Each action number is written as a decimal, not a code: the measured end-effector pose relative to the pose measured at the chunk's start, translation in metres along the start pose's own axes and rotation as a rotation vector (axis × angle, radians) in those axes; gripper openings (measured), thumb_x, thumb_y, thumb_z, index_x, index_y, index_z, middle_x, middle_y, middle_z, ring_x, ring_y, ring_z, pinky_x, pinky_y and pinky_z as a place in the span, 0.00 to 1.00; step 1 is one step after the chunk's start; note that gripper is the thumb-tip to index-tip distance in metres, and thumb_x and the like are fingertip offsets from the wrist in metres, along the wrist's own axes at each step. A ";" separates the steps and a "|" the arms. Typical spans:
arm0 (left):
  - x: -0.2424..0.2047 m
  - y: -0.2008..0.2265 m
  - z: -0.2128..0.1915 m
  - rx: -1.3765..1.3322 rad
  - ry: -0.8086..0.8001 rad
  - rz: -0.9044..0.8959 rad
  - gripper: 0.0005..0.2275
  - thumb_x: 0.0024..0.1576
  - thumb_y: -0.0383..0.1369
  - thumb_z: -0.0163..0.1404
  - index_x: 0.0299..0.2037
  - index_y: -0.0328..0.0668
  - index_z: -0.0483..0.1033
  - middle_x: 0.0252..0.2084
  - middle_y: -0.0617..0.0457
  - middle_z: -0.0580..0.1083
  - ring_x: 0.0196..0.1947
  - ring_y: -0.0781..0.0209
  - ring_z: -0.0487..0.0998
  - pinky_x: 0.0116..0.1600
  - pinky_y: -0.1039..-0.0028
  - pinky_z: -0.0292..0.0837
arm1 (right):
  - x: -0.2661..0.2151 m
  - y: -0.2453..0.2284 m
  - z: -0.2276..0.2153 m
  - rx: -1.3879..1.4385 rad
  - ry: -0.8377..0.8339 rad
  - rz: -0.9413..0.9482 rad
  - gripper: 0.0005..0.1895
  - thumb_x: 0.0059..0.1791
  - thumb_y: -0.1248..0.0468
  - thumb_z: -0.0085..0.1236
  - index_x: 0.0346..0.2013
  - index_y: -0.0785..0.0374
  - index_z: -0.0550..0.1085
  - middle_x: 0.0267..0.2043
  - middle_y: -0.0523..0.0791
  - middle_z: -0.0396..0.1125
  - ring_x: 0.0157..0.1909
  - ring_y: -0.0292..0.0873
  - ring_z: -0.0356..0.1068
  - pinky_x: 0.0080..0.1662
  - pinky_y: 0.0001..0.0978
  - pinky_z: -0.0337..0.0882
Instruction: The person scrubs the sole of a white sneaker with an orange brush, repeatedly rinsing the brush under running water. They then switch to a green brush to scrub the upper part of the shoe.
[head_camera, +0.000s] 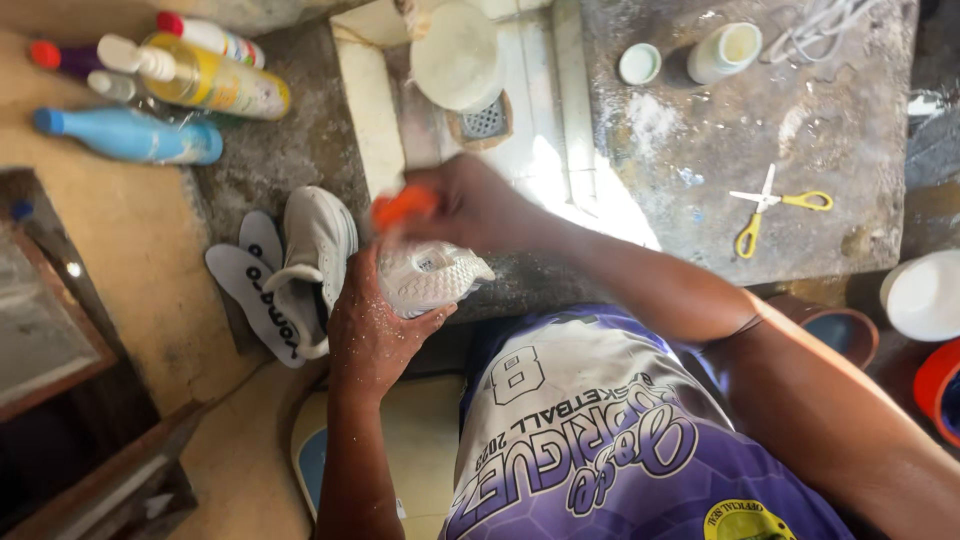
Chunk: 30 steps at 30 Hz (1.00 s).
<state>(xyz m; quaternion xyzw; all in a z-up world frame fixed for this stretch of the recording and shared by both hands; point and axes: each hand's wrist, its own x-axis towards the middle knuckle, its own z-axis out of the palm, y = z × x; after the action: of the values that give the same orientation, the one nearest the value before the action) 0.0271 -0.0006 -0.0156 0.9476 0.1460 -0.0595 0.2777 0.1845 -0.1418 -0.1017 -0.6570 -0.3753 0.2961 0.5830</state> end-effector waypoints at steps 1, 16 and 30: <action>0.003 0.000 0.001 0.036 0.019 0.089 0.36 0.39 0.40 0.74 0.55 0.46 0.65 0.54 0.42 0.74 0.58 0.37 0.75 0.57 0.55 0.72 | -0.008 -0.012 0.011 -0.014 -0.015 -0.126 0.18 0.49 0.48 0.68 0.41 0.60 0.82 0.26 0.46 0.74 0.24 0.38 0.72 0.29 0.36 0.70; 0.000 0.020 -0.010 -0.003 -0.056 -0.098 0.43 0.36 0.37 0.73 0.63 0.40 0.63 0.60 0.41 0.72 0.58 0.40 0.74 0.58 0.57 0.72 | -0.056 0.004 0.026 -0.112 0.110 -0.262 0.19 0.49 0.45 0.65 0.38 0.57 0.78 0.22 0.44 0.69 0.25 0.45 0.71 0.31 0.37 0.67; -0.018 0.016 -0.006 -0.038 0.011 -0.087 0.44 0.35 0.35 0.74 0.63 0.38 0.62 0.58 0.38 0.72 0.57 0.38 0.74 0.58 0.56 0.71 | -0.067 -0.023 0.029 -0.305 0.130 -0.089 0.22 0.47 0.40 0.65 0.38 0.53 0.81 0.25 0.41 0.72 0.24 0.41 0.72 0.28 0.33 0.68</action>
<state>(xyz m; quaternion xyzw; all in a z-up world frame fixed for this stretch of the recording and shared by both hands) 0.0155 -0.0148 0.0008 0.9353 0.1899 -0.0634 0.2918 0.1207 -0.1812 -0.0860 -0.7383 -0.4060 0.1667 0.5121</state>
